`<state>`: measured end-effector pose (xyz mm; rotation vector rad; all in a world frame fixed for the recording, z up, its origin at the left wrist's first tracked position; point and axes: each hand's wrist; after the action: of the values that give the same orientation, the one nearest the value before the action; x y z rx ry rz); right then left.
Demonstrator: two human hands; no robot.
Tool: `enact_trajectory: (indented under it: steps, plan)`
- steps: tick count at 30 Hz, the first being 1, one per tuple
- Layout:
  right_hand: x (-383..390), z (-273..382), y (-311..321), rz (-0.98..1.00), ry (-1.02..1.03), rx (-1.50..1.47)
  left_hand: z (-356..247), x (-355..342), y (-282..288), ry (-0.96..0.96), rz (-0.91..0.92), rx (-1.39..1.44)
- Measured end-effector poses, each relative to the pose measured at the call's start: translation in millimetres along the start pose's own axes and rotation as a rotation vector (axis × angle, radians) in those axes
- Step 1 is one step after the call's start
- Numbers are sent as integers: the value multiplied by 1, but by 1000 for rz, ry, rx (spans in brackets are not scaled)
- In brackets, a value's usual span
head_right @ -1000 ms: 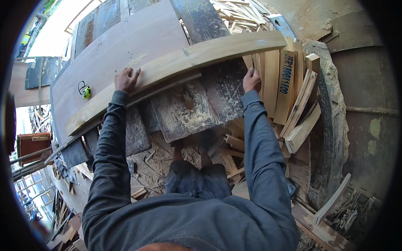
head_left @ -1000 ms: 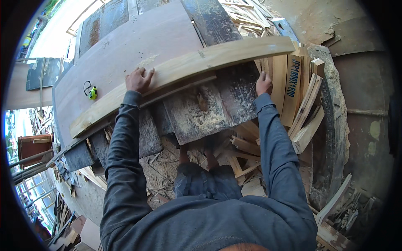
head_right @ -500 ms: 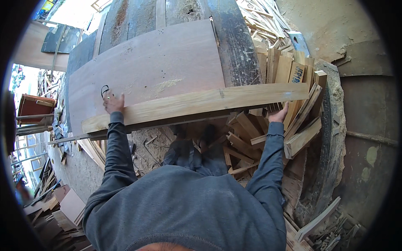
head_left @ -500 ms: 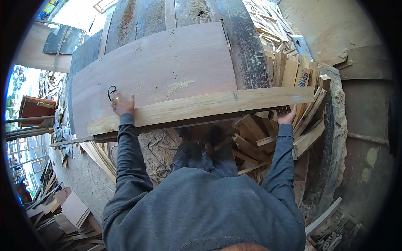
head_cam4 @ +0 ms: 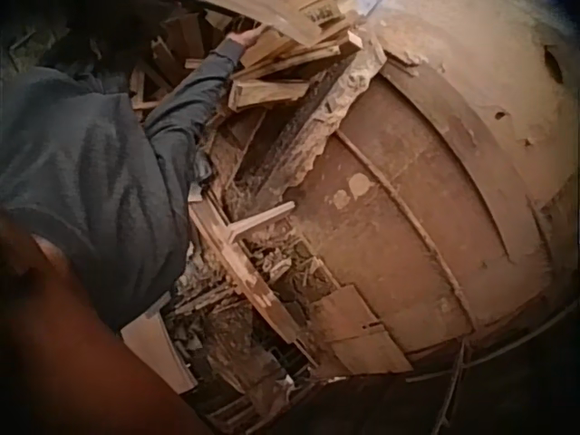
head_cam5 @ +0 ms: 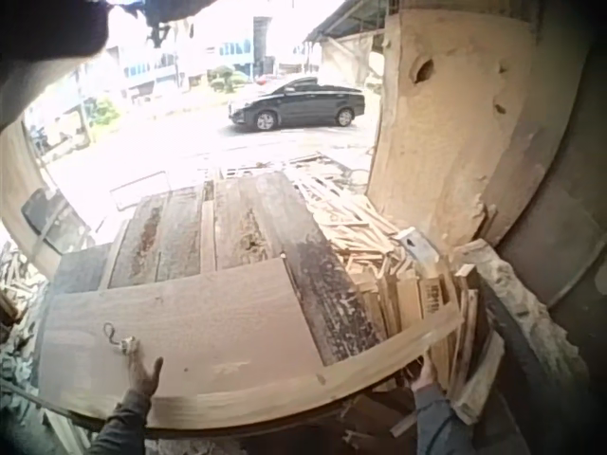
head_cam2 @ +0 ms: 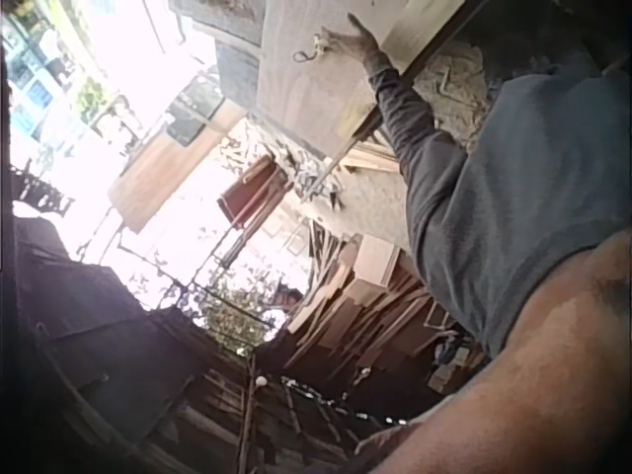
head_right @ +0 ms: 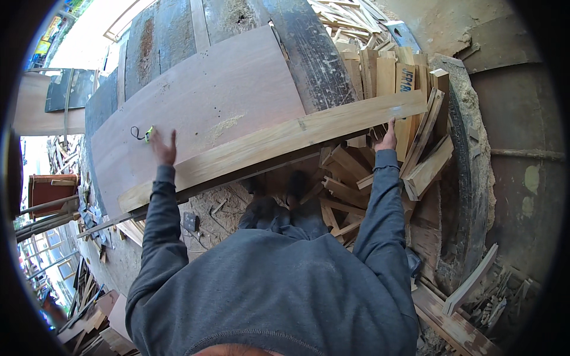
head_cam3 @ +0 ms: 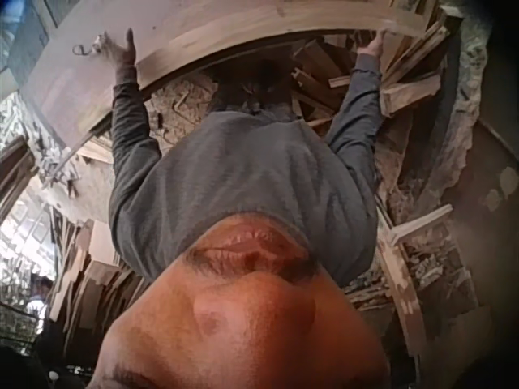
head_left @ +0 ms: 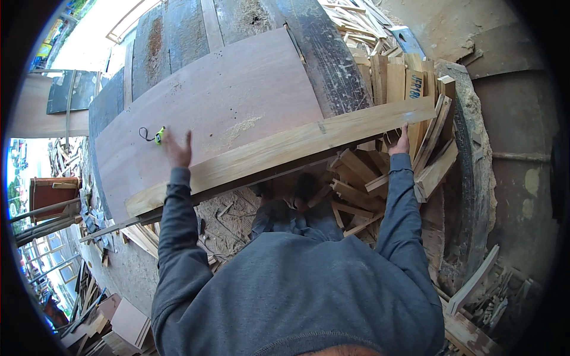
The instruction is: Measuring and cutting a piece of lumber using a table saw.
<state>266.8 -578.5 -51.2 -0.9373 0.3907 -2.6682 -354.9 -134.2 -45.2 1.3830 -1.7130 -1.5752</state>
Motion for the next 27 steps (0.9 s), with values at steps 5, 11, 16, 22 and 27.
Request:
enact_trajectory:
  steps: [5, 11, 16, 22, 27]
  plan:
    - [10, 3, -16, -60, 25, 9, -150, 95, 80, -485, 570, -57]
    - [-24, 14, -16, -239, 40, 51, -140, 52, 79, -591, 642, -2]
    - [-10, 22, -51, 114, -27, -67, -139, 26, 89, -496, 712, 81]
    - [-44, 21, -70, 218, -6, 32, -142, 37, 51, -208, 270, -38]
    - [-62, 10, -62, 280, 12, -39, -156, 36, 56, -290, 129, -99]
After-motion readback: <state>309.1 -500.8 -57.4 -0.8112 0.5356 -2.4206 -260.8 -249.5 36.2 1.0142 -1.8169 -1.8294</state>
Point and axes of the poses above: each hand's wrist, its own x-axis away from the middle knuckle, its own y-axis out of the back of the hand, z = x × y, and after that the axes turned 9 degrees about z, right-handed
